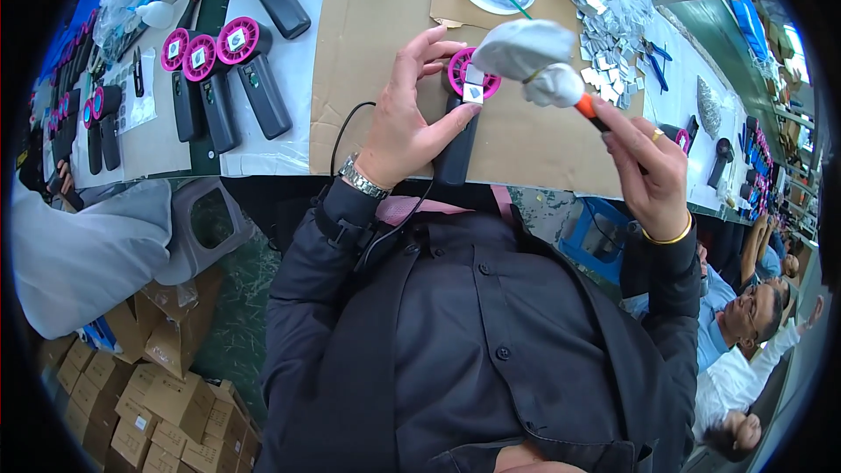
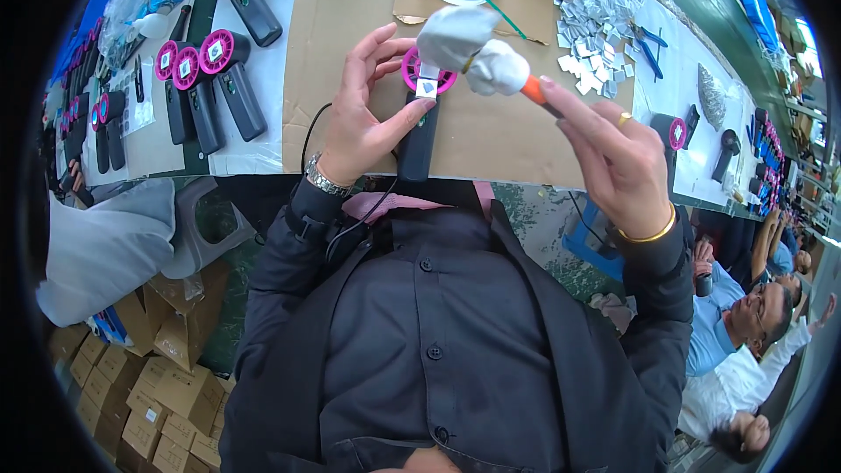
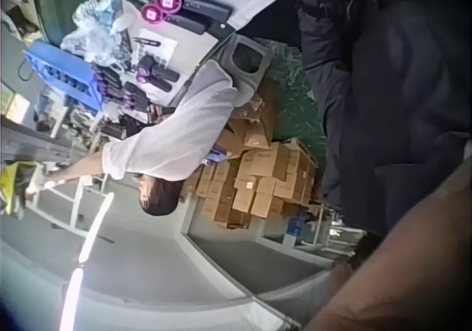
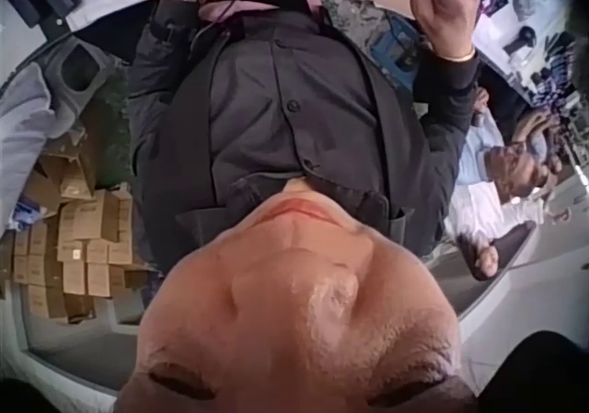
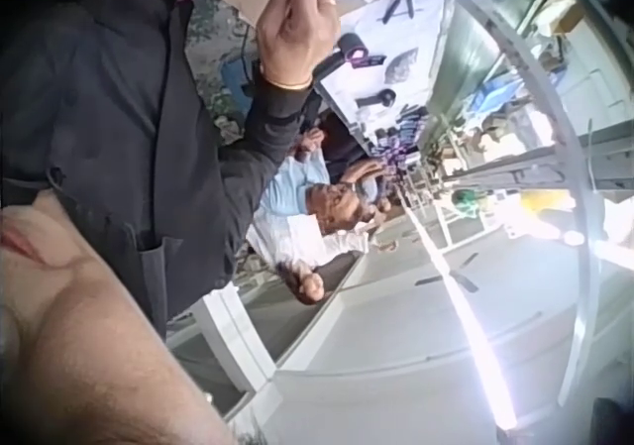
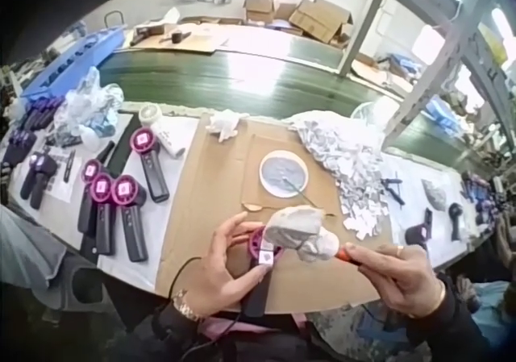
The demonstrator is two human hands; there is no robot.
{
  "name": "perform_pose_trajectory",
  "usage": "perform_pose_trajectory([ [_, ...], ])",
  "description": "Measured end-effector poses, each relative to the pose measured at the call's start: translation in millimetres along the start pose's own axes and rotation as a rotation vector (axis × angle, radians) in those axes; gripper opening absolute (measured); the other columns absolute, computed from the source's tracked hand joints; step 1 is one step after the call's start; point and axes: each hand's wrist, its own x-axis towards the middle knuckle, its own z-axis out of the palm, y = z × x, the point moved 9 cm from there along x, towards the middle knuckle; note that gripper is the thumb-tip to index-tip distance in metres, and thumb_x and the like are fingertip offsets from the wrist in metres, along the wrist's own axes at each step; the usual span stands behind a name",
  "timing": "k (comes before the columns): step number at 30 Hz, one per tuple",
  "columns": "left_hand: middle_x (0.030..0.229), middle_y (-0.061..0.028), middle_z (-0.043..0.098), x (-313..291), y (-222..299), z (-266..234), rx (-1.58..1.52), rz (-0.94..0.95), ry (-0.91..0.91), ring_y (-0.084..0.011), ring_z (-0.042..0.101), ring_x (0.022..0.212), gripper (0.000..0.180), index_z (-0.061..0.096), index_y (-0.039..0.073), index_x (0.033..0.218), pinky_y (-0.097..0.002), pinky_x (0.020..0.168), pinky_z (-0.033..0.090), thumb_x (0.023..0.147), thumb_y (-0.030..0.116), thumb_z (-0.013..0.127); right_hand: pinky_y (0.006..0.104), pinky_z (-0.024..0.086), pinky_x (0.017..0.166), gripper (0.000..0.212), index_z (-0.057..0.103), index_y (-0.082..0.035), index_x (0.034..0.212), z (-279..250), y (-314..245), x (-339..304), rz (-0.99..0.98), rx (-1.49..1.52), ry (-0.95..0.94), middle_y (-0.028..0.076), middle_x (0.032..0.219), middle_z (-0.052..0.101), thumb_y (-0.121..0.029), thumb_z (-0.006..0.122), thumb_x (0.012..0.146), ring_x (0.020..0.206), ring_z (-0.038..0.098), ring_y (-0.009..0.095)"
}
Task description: Applying components or adhesive to hair dryer shells on an assembly line.
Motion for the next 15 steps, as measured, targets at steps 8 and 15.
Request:
perform_pose_trajectory([
  [8, 0.143, -0.0163, 0.069, 1.6, -1.8, -0.2, -0.004, -0.002, -0.016, -0.0294, 0.068, 0.132, 0.091, 0.037, 0.006, 0.164, -0.0453, 0.116, 0.054, 0.088, 0.008, 0.086, 0.0314, 0.05, 0.068, 0.051, 0.072, -0.005, 0.148, 6.0, 4.3, 4.7, 0.03, -0.099, -0.12, 0.014, 0.09, 0.07, 0.01, 0.069, 0.1, 0.073, 0.063, 0.021],
  [15, 0.15, -0.0189, 0.066, 4.3, 0.8, 0.9, 0.059, 0.01, -0.075, -0.0325, 0.066, 0.138, 0.097, 0.027, 0.005, 0.171, -0.0443, 0.122, 0.049, 0.087, 0.003, 0.077, 0.0376, 0.048, 0.061, 0.053, 0.073, -0.014, 0.149, -13.4, -5.2, 5.3, -0.061, 0.034, 0.088, 0.013, 0.084, 0.067, 0.004, 0.073, 0.099, 0.063, 0.059, 0.027],
])
